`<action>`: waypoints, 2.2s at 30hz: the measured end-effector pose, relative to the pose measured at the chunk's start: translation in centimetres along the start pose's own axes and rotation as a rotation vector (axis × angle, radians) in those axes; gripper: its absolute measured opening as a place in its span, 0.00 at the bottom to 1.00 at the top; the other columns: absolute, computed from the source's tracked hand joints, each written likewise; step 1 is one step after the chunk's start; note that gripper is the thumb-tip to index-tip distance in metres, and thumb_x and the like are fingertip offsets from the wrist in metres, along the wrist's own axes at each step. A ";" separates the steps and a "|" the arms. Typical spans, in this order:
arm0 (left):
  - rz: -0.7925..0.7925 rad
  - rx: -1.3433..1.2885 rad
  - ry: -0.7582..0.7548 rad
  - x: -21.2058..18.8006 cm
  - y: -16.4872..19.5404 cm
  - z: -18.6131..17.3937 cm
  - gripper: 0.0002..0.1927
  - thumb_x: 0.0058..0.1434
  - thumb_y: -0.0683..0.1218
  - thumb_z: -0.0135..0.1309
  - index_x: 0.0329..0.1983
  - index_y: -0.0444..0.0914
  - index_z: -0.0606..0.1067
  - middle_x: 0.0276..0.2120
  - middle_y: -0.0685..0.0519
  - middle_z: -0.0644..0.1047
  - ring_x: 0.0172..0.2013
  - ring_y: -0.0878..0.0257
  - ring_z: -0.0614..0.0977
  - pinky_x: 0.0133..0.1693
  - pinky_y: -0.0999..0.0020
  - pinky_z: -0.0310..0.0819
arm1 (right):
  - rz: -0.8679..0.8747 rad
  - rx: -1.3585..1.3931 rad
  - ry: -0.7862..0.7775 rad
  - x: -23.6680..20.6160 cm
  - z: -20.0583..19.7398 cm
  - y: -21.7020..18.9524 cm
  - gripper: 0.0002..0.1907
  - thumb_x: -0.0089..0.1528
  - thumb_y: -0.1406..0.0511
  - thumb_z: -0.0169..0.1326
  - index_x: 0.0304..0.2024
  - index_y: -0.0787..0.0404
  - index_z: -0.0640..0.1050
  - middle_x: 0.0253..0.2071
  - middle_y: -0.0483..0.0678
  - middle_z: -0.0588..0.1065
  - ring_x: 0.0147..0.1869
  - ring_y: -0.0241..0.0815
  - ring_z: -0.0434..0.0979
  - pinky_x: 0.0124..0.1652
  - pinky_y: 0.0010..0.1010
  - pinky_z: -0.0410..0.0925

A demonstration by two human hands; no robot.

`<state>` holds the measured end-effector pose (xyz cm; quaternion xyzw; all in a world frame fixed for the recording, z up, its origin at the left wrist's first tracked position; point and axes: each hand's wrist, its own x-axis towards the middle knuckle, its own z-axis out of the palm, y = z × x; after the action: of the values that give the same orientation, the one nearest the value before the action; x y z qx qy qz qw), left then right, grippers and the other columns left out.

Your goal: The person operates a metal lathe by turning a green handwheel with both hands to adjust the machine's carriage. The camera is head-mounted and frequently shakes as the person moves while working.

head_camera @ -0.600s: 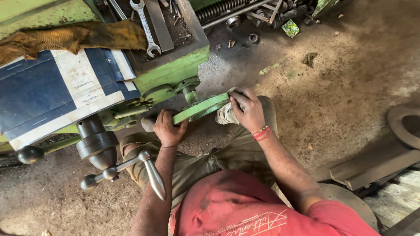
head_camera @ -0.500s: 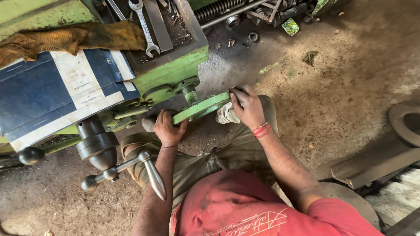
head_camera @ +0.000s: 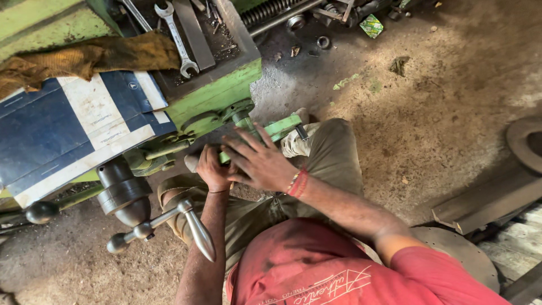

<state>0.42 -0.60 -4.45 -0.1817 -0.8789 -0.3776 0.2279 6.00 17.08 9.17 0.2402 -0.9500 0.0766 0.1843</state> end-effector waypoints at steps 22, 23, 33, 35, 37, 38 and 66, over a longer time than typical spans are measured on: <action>-0.026 -0.079 0.020 2.9 1.3 -2.1 0.19 0.51 0.51 0.68 0.37 0.38 0.73 0.36 0.44 0.76 0.35 0.44 0.79 0.36 0.53 0.76 | 0.263 0.280 -0.086 0.1 1.3 9.4 0.21 0.51 0.61 0.67 0.44 0.60 0.78 0.48 0.52 0.77 0.56 0.56 0.77 0.54 0.48 0.68; -0.033 -0.089 0.020 3.0 1.2 -2.1 0.18 0.51 0.51 0.68 0.37 0.38 0.73 0.35 0.45 0.76 0.35 0.44 0.80 0.36 0.53 0.76 | 0.246 0.260 -0.079 0.4 1.4 9.2 0.21 0.50 0.62 0.67 0.44 0.61 0.78 0.49 0.53 0.77 0.56 0.57 0.77 0.53 0.47 0.68; -0.076 -0.081 0.008 2.4 1.1 -2.7 0.20 0.45 0.51 0.68 0.34 0.37 0.73 0.34 0.45 0.75 0.36 0.44 0.79 0.37 0.52 0.75 | 0.266 0.242 -0.227 2.0 0.7 7.7 0.17 0.52 0.65 0.64 0.43 0.60 0.78 0.43 0.53 0.79 0.48 0.57 0.79 0.46 0.46 0.72; -0.062 -0.075 0.027 2.3 0.9 -2.8 0.21 0.44 0.51 0.69 0.34 0.37 0.72 0.35 0.45 0.75 0.36 0.44 0.79 0.37 0.52 0.75 | 0.263 0.239 -0.247 2.3 0.5 7.5 0.17 0.53 0.65 0.63 0.45 0.59 0.79 0.43 0.53 0.79 0.48 0.57 0.80 0.45 0.46 0.72; -0.030 -0.074 0.068 2.3 0.8 -2.7 0.23 0.42 0.52 0.69 0.34 0.37 0.72 0.36 0.44 0.75 0.36 0.44 0.79 0.37 0.52 0.75 | 0.247 0.246 -0.238 2.5 0.2 7.4 0.18 0.53 0.66 0.63 0.47 0.58 0.80 0.44 0.53 0.79 0.48 0.57 0.80 0.45 0.46 0.73; -0.042 -0.072 0.053 2.1 1.1 -2.5 0.22 0.43 0.52 0.69 0.34 0.37 0.72 0.35 0.45 0.75 0.36 0.44 0.79 0.37 0.52 0.75 | 0.238 0.253 -0.218 2.1 0.0 7.5 0.21 0.52 0.66 0.63 0.49 0.58 0.79 0.44 0.53 0.79 0.48 0.57 0.80 0.44 0.46 0.73; -0.051 -0.106 0.035 1.5 1.3 -1.9 0.22 0.46 0.52 0.68 0.37 0.37 0.73 0.37 0.45 0.76 0.37 0.45 0.81 0.38 0.53 0.76 | 0.190 0.250 -0.260 2.0 -1.1 7.7 0.33 0.56 0.38 0.56 0.47 0.55 0.81 0.45 0.52 0.81 0.48 0.58 0.81 0.44 0.47 0.73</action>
<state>0.34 -0.92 -1.72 -0.1644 -0.8579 -0.4324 0.2234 1.00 23.17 10.47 0.1786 -0.9672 0.1795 0.0209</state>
